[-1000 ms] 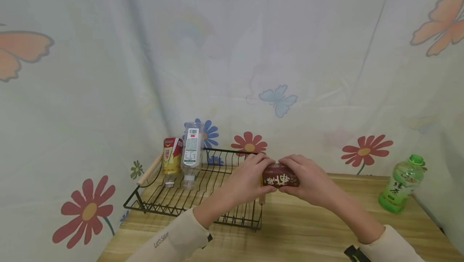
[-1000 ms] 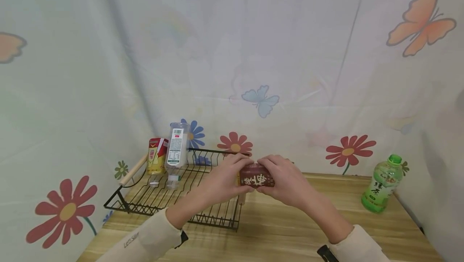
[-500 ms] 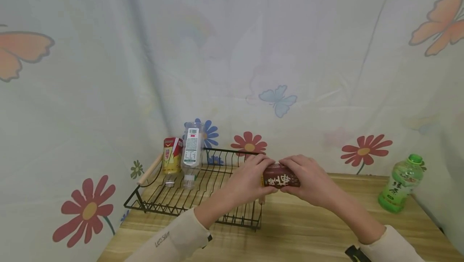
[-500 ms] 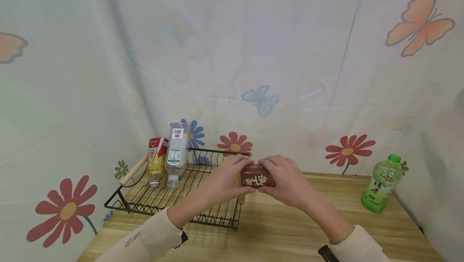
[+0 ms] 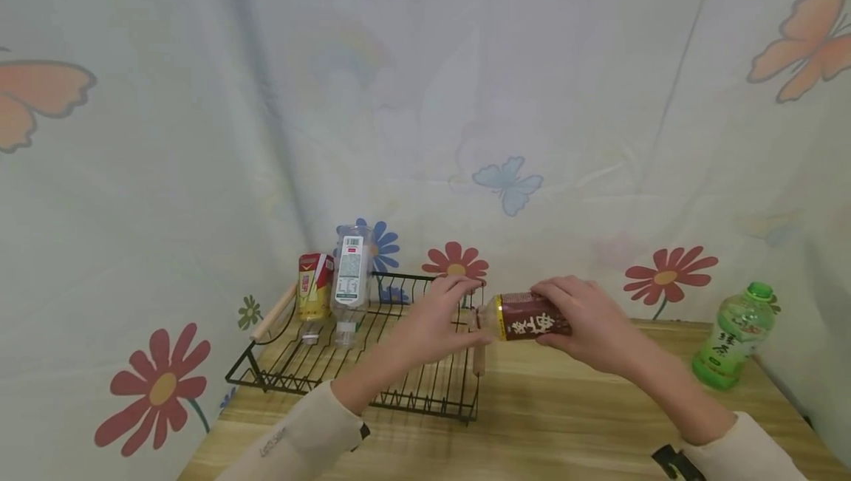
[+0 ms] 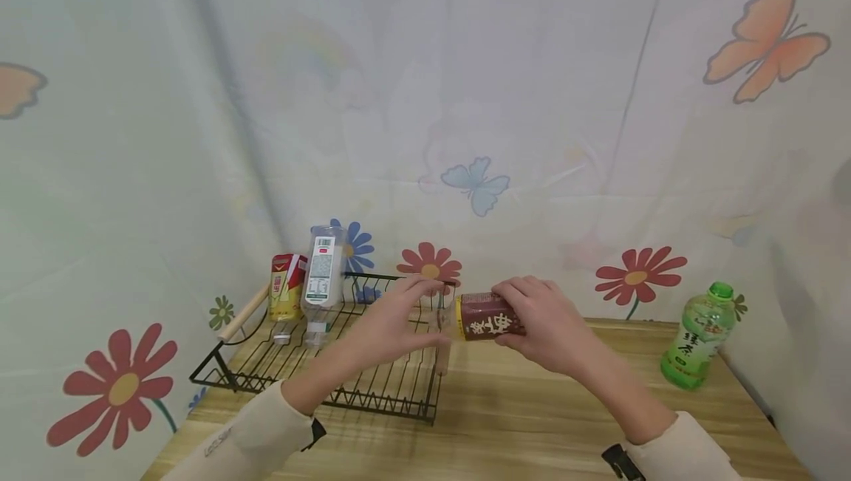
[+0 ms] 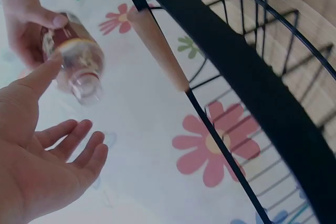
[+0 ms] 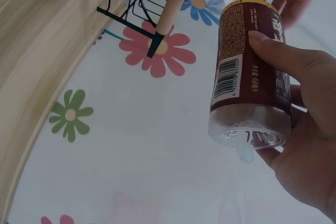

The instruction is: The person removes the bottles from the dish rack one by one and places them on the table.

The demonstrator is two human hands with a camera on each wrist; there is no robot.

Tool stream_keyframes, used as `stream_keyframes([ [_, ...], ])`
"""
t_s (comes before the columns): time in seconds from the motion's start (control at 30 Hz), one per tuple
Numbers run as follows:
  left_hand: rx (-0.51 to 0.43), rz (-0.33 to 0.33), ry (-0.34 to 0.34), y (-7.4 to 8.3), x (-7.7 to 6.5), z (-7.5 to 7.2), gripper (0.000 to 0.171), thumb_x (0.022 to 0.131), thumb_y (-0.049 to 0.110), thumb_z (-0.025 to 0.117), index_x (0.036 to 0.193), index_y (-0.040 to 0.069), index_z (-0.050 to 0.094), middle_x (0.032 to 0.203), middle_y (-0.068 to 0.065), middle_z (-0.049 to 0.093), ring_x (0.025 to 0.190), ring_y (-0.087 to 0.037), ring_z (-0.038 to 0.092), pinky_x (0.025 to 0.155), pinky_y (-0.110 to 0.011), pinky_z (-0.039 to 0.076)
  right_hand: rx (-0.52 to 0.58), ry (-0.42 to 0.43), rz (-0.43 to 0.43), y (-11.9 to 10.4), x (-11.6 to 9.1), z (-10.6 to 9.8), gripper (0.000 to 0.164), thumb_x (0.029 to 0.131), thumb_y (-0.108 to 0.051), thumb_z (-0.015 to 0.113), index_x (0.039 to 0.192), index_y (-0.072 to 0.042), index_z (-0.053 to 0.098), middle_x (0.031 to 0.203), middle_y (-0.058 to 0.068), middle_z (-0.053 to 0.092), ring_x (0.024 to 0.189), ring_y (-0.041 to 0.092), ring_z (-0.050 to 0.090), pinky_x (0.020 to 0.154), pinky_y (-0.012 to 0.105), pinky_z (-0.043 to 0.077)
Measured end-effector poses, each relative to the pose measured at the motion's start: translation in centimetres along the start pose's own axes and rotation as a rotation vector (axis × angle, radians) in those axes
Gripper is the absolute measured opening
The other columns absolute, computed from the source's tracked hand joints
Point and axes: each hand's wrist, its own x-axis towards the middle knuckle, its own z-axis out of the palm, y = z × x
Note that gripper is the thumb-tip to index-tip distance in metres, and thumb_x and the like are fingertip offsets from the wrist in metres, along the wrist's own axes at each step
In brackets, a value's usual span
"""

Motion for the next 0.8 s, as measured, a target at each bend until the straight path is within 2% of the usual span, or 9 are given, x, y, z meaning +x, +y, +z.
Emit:
stream_keyframes([
  [0.13,-0.039,-0.022,0.016,-1.1,-0.6,-0.9,0.089,0.086,0.058,0.084,0.159,0.021,0.047,0.159,-0.003,0.047,0.146,-0.028,0.046,0.112,-0.051,0.048,0.015,0.000,-0.003,0.4,0.0,-1.0,0.074,0.076,-0.025,0.098,0.138,-0.004,0.063,0.130,0.011,0.067,0.116,0.035,0.065,0.093,0.060,0.055],
  [0.3,-0.067,-0.043,0.054,-2.3,-1.2,-2.0,0.093,0.085,0.056,0.085,0.161,0.025,0.044,0.160,-0.001,0.046,0.147,-0.027,0.046,0.113,-0.052,0.047,0.048,0.052,-0.005,0.8,-0.3,-2.0,0.076,0.074,-0.019,0.099,0.138,-0.004,0.062,0.129,0.012,0.066,0.111,0.036,0.067,0.087,0.057,0.059],
  [0.57,-0.057,-0.121,0.125,-4.6,-1.9,-3.1,0.090,0.086,0.051,0.086,0.158,0.015,0.047,0.158,-0.006,0.049,0.146,-0.031,0.046,0.116,-0.052,0.045,0.060,0.139,0.012,1.9,-1.3,-3.3,0.078,0.071,-0.015,0.100,0.139,-0.005,0.061,0.130,0.012,0.063,0.112,0.033,0.066,0.081,0.054,0.061],
  [0.8,-0.076,-0.191,0.226,-7.9,-2.7,-3.3,0.088,0.088,0.048,0.086,0.158,0.013,0.046,0.160,-0.011,0.046,0.149,-0.037,0.042,0.113,-0.060,0.044,0.048,0.225,0.018,3.2,-2.2,-4.0,0.082,0.068,-0.011,0.101,0.139,-0.006,0.061,0.130,0.012,0.061,0.109,0.033,0.065,0.077,0.054,0.061],
])
